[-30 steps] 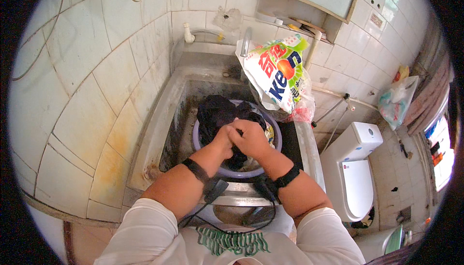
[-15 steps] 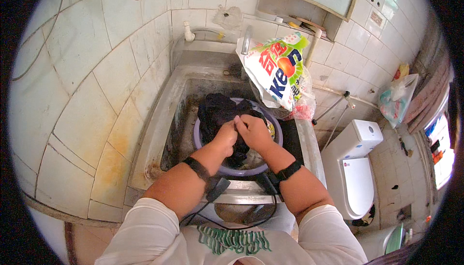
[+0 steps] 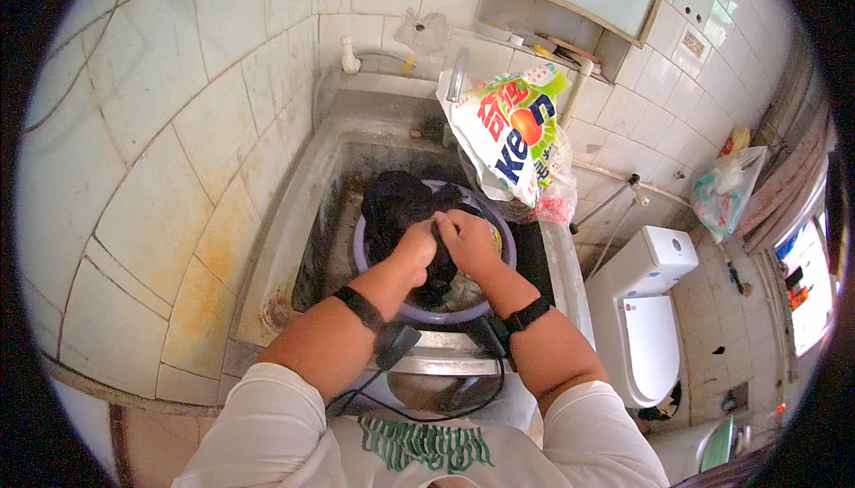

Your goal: The person washes dark-colored clothes by hand in a plastic basin inside a washing machine. They scrub the items in soapy water and lift them up while cleaning.

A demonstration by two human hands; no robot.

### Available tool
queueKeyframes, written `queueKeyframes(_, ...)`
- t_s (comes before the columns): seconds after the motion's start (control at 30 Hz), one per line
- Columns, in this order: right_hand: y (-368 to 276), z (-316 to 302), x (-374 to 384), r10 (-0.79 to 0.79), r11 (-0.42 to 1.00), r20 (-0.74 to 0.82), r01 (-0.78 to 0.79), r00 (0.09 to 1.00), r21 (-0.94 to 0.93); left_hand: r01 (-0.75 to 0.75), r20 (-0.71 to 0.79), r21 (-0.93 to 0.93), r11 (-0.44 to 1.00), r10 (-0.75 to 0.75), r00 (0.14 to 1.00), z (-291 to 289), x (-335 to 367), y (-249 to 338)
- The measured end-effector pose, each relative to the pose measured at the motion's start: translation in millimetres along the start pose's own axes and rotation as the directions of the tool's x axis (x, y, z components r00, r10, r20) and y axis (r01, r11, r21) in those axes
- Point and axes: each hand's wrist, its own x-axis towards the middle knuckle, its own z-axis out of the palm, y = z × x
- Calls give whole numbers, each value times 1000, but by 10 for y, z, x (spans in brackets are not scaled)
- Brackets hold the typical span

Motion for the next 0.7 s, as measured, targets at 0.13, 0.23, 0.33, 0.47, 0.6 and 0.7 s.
queueKeyframes(0.13, -179, -39, -33, -175, 984, 111, 171, 978, 40, 20, 56, 13, 1000, -21, 998, -83, 127, -97)
queueKeyframes(0.23, 18, 61, 16, -59, 996, 67, 55, 996, 66, 56, 141, -122, 991, -38, 989, -115, 272, -174)
queueKeyframes(0.33, 337, 89, 58, 29, 998, -11, -28, 1000, 56, 34, 67, -28, 999, -32, 997, 37, 70, -10)
queueKeyframes(0.47, 224, 71, 37, 16, 1000, 4, -16, 1000, -16, -6, -61, 65, 998, 10, 998, 36, 43, -8)
queueKeyframes(0.6, -188, -41, -46, -223, 975, 114, 223, 968, 12, -33, 117, -62, 998, 41, 992, -70, 27, -34)
queueKeyframes(0.7, -132, 16, -10, -162, 985, 80, 157, 984, 69, -2, 23, -3, 1000, 2, 1000, -74, 123, -101)
